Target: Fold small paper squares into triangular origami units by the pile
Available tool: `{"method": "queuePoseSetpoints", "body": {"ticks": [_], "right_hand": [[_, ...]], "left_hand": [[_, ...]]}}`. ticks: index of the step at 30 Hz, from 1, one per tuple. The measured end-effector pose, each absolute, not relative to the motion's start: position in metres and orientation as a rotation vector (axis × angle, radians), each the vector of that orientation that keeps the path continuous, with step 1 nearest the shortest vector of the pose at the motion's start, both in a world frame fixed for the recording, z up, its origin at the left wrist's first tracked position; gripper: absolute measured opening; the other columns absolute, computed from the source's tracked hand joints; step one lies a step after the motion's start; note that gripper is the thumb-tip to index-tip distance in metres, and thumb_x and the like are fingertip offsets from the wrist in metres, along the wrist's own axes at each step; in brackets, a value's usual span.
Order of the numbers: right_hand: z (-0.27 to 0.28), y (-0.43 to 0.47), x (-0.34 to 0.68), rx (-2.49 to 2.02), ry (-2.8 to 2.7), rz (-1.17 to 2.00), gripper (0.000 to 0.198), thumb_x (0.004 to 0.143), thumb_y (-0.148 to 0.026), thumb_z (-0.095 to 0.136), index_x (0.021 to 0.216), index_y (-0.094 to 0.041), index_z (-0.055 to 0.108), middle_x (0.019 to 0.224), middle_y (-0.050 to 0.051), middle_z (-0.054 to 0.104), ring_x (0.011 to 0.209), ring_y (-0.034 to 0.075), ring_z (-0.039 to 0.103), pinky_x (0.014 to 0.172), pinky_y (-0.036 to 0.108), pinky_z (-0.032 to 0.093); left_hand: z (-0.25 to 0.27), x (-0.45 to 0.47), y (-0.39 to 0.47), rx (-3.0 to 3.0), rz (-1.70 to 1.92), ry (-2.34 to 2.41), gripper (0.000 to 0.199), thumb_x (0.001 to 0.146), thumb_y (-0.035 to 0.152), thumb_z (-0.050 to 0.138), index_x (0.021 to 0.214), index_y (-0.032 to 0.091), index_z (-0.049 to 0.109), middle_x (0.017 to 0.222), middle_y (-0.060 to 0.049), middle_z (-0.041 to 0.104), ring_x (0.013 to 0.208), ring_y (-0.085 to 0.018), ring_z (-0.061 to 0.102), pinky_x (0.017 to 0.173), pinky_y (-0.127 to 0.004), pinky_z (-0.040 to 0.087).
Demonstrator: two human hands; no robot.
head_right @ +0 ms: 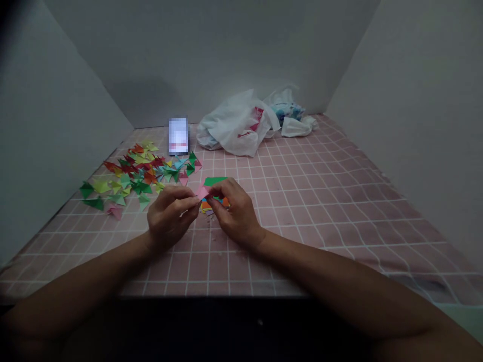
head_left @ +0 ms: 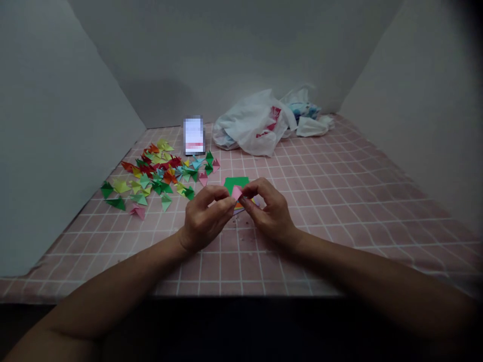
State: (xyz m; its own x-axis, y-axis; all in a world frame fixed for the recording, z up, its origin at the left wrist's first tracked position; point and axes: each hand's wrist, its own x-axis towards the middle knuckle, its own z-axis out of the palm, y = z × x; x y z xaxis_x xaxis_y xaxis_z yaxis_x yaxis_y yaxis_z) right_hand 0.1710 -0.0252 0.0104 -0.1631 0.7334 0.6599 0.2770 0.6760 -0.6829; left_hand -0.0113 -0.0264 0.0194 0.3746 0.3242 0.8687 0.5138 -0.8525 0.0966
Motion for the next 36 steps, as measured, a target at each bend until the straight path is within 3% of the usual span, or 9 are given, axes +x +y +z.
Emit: {"method": "queuePoseSetpoints", "body": {"ticks": [11,16,19,24,30,36], "right_hand": [[0.012,-0.024,0.174,-0.789,-1.804,0.427,0.012,0.093,-0.012,0.062,0.087,-0.022,0.057,0.083,0.001,0.056,0.080,0.019,0.055,0.073,0.034,0.044],[0.013,-0.022,0.173,-0.808,-1.834,0.498,0.013,0.094,-0.014,0.061,0.085,-0.022,0.056,0.083,0.001,0.056,0.080,0.019,0.056,0.072,0.032,0.044],[0.012,-0.020,0.174,-0.838,-1.856,0.516,0.012,0.094,-0.016,0.062,0.085,-0.021,0.056,0.083,0.002,0.057,0.080,0.019,0.056,0.071,0.032,0.044],[0.010,-0.023,0.173,-0.826,-1.917,0.269,0.002,0.095,-0.023,0.060,0.096,-0.023,0.059,0.094,0.007,0.062,0.091,0.024,0.057,0.078,0.039,0.046],[0.011,-0.027,0.169,-0.819,-2.053,-0.130,0.007,0.097,-0.023,0.058,0.094,-0.023,0.064,0.102,0.010,0.065,0.095,0.027,0.055,0.085,0.044,0.044],[0.009,-0.022,0.169,-0.833,-2.053,-0.184,0.016,0.099,-0.022,0.053,0.087,-0.024,0.064,0.102,0.009,0.065,0.101,0.027,0.054,0.088,0.045,0.041]], "left_hand": [[0.021,-0.011,-0.028,-2.445,-1.471,-0.734,0.019,0.089,0.008,0.067,0.102,0.021,0.062,0.100,-0.004,0.069,0.089,-0.015,0.068,0.076,-0.027,0.058],[0.024,-0.007,-0.026,-2.479,-1.615,-0.861,0.016,0.088,0.008,0.066,0.095,0.021,0.060,0.095,-0.003,0.067,0.090,-0.015,0.067,0.078,-0.029,0.057],[0.023,-0.005,-0.025,-2.505,-1.716,-1.041,0.014,0.086,0.007,0.066,0.087,0.020,0.060,0.086,-0.001,0.063,0.079,-0.013,0.063,0.070,-0.025,0.055],[0.017,-0.003,-0.025,-2.495,-1.970,-1.613,0.009,0.086,0.017,0.065,0.082,0.019,0.058,0.073,0.002,0.059,0.061,-0.010,0.058,0.057,-0.022,0.050],[0.017,0.000,-0.028,-2.498,-2.172,-1.932,0.010,0.083,0.020,0.067,0.078,0.019,0.058,0.070,0.002,0.060,0.059,-0.010,0.059,0.054,-0.022,0.052],[0.020,0.004,-0.032,-2.508,-2.373,-2.129,0.015,0.081,0.022,0.069,0.074,0.017,0.057,0.068,0.003,0.060,0.062,-0.011,0.064,0.061,-0.025,0.057]]}}
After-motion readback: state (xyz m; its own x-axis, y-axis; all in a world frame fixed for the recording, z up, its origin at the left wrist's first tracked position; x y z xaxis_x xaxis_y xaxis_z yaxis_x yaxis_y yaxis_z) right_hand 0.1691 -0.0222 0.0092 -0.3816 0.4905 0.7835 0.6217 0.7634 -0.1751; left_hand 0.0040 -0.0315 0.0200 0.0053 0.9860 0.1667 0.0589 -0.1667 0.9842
